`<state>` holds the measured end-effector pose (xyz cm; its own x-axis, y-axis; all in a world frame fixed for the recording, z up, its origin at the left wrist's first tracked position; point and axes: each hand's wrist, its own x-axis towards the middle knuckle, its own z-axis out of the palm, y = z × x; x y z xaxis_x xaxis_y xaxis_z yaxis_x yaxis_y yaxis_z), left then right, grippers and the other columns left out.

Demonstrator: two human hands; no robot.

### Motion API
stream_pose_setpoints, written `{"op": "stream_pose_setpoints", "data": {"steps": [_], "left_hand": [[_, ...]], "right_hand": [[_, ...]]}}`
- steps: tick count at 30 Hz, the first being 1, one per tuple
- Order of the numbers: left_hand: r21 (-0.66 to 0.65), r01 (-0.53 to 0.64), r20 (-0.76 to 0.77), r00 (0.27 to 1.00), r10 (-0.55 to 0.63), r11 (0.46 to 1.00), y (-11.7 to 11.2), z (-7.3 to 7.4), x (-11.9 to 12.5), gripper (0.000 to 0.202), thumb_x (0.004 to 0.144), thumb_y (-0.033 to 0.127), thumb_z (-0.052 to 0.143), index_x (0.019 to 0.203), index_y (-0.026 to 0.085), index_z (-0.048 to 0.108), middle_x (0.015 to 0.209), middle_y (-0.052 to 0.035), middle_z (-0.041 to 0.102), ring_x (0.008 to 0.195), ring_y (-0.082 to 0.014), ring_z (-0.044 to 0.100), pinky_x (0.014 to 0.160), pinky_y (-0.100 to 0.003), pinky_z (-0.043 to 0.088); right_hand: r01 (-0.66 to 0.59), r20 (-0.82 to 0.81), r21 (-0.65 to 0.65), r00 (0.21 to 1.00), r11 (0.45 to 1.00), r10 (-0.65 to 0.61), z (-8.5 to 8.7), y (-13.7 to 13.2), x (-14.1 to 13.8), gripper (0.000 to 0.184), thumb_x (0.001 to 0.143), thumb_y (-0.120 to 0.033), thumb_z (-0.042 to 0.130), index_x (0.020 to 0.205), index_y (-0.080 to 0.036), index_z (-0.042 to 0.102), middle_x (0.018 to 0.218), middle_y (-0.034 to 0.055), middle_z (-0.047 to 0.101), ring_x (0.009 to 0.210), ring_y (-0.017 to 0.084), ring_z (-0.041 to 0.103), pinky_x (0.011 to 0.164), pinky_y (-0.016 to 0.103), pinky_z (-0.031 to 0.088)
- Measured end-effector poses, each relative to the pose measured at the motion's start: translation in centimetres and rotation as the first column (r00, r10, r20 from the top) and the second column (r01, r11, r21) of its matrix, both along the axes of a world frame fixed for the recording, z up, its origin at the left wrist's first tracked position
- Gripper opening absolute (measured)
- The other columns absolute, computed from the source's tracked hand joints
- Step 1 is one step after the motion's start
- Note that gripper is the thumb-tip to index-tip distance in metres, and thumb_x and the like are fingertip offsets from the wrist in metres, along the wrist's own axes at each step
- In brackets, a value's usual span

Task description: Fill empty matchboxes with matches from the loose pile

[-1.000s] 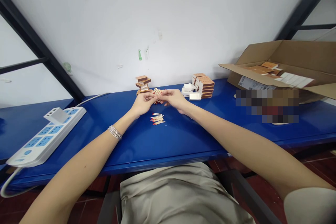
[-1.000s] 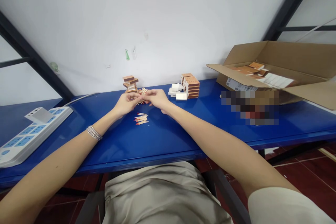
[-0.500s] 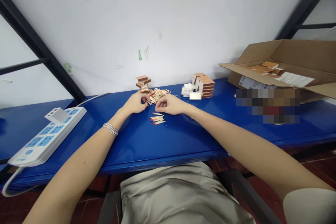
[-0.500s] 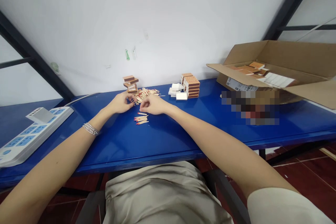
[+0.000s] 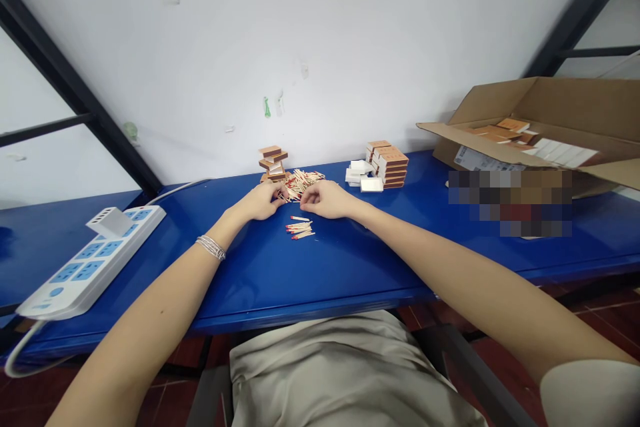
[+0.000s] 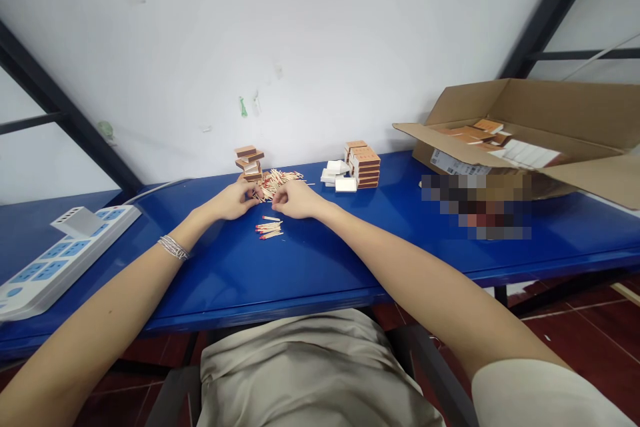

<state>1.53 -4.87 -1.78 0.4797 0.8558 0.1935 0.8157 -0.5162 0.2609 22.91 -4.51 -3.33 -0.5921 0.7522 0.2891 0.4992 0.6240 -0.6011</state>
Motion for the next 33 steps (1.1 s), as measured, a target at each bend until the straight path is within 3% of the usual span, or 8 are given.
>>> {"op": "stream_pose_setpoints", "data": {"steps": [4, 14, 20, 25, 30, 33], "left_hand": [[0.009, -0.025, -0.001, 1.000, 0.025, 1.000, 0.4, -0.4, -0.1, 0.011, 0.080, 0.024, 0.052, 0.086, 0.019, 0.060, 0.073, -0.0023, 0.055, 0.071, -0.0180, 0.051, 0.064, -0.029, 0.038], [0.031, -0.082, -0.025, 0.996, 0.083, 0.996, 0.9, -1.2, -0.2, 0.011, 0.085, 0.025, 0.051, 0.087, 0.017, 0.059, 0.089, -0.0073, 0.052, 0.086, -0.0222, 0.053, 0.079, -0.036, 0.043], [0.096, -0.014, 0.055, 0.998, 0.009, 0.995, 0.0, -0.5, 0.5, 0.013, 0.088, 0.026, 0.047, 0.090, 0.017, 0.057, 0.098, -0.0087, 0.051, 0.089, -0.0214, 0.052, 0.084, -0.037, 0.044], [0.134, 0.026, 0.055, 0.998, -0.033, 0.991, -1.5, 0.2, 2.2, 0.016, 0.091, 0.028, 0.043, 0.093, 0.017, 0.056, 0.096, -0.0084, 0.051, 0.087, -0.0210, 0.051, 0.083, -0.037, 0.043], [0.120, 0.007, 0.025, 1.000, -0.010, 0.993, -1.8, 0.1, 2.5, 0.019, 0.088, 0.032, 0.051, 0.097, 0.016, 0.057, 0.097, -0.0083, 0.050, 0.085, -0.0207, 0.053, 0.080, -0.035, 0.044], [0.084, 0.003, -0.016, 1.000, -0.001, 0.996, -1.5, -0.4, 2.3, 0.019, 0.084, 0.030, 0.056, 0.096, 0.017, 0.061, 0.094, -0.0074, 0.050, 0.086, -0.0214, 0.054, 0.081, -0.035, 0.044]], "right_hand": [[-0.001, -0.003, -0.002, 1.000, 1.000, 0.001, -0.2, 0.2, 0.0, 0.012, 0.072, -0.021, 0.066, 0.080, -0.016, 0.074, 0.074, 0.0014, 0.071, 0.063, 0.010, 0.059, 0.061, 0.020, 0.044], [0.095, 0.004, 0.027, 0.995, 0.995, -0.095, -0.3, 0.4, 0.0, 0.011, 0.071, -0.022, 0.068, 0.079, -0.018, 0.074, 0.074, 0.0017, 0.071, 0.065, 0.012, 0.060, 0.063, 0.022, 0.044], [0.149, -0.078, 0.074, 0.987, 0.986, -0.144, -0.4, 0.4, -0.1, 0.013, 0.075, -0.027, 0.066, 0.082, -0.018, 0.073, 0.076, 0.0016, 0.071, 0.066, 0.012, 0.060, 0.064, 0.022, 0.043], [0.154, -0.148, 0.052, 0.978, 0.987, -0.144, 0.1, 0.0, -0.4, 0.015, 0.079, -0.030, 0.064, 0.082, -0.017, 0.072, 0.077, 0.0017, 0.072, 0.063, 0.011, 0.060, 0.065, 0.022, 0.042], [0.214, -0.079, 0.080, 0.975, 0.974, -0.208, 1.1, 0.2, 0.4, 0.012, 0.076, -0.023, 0.062, 0.075, -0.016, 0.072, 0.074, 0.0032, 0.071, 0.064, 0.012, 0.059, 0.062, 0.023, 0.041], [0.187, -0.039, 0.060, 0.982, 0.981, -0.185, 1.7, 0.3, 1.1, 0.013, 0.074, -0.024, 0.062, 0.074, -0.015, 0.072, 0.070, 0.0030, 0.070, 0.060, 0.011, 0.057, 0.058, 0.023, 0.039]]}}
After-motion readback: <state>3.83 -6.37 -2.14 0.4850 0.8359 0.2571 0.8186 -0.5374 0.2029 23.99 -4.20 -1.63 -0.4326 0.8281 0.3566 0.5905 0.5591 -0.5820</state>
